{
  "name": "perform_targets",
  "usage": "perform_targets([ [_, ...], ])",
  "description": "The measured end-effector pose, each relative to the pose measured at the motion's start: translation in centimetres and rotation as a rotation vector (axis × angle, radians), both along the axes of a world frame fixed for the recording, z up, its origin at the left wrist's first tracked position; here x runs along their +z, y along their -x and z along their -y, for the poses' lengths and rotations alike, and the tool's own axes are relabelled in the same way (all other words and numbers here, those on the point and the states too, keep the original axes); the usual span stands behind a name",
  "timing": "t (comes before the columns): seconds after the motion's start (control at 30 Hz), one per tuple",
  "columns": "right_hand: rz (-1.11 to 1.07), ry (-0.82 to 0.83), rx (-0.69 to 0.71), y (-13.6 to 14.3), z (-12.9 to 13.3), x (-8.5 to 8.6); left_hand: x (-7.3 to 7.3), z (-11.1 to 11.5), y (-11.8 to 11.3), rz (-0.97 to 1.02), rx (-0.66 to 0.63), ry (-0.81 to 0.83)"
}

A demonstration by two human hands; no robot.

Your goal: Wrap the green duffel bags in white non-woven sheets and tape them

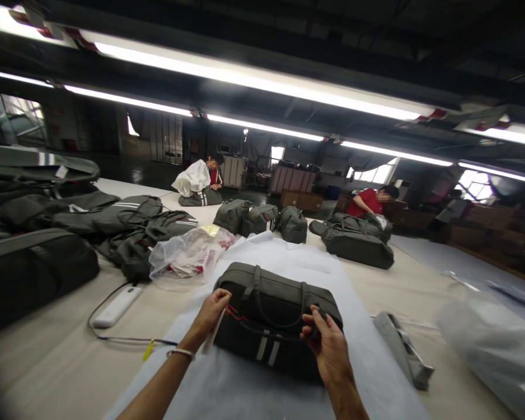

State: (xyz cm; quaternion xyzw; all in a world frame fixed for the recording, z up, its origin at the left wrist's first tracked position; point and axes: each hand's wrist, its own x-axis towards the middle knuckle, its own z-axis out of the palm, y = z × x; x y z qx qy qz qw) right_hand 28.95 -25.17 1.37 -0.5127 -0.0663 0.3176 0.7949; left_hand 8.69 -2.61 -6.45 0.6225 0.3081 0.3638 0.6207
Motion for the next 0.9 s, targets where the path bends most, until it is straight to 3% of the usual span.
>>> perform_targets([
  [0.13, -0.162, -0.074, 0.004, -1.4, 0.2, 1.8, 2.5, 0.4, -1.0, 0.014, -0.134, -0.122],
  [0.27, -0.238, -0.296, 0.216, -0.1, -0.4, 4.8, 5.9, 5.0, -0.2, 0.045, -0.288, -0.481],
  [0.37, -0.234, -0.349, 0.314, 2.7, -1.6, 6.5, 7.2, 8.5, -0.1, 0.017, -0.409, -0.687],
  [0.47, -0.301, -0.373, 0.291, 4.7, -2.0, 7.1, 6.7, 9.3, -0.4, -0.05, -0.356, -0.845],
  [0.6, -0.312, -0.366, 0.212, 4.5, -0.7, 6.3, 4.3, 6.4, -0.7, -0.2, -0.195, -1.023],
  [0.73, -0.257, -0.306, 0.231, 3.1, 1.5, 4.5, 2.4, 2.6, -1.5, -0.353, -0.138, -1.032],
  [0.9, -0.122, -0.279, 0.121, 2.3, 4.1, 3.0, 1.6, -0.1, -3.2, -0.402, -0.141, -1.001],
])
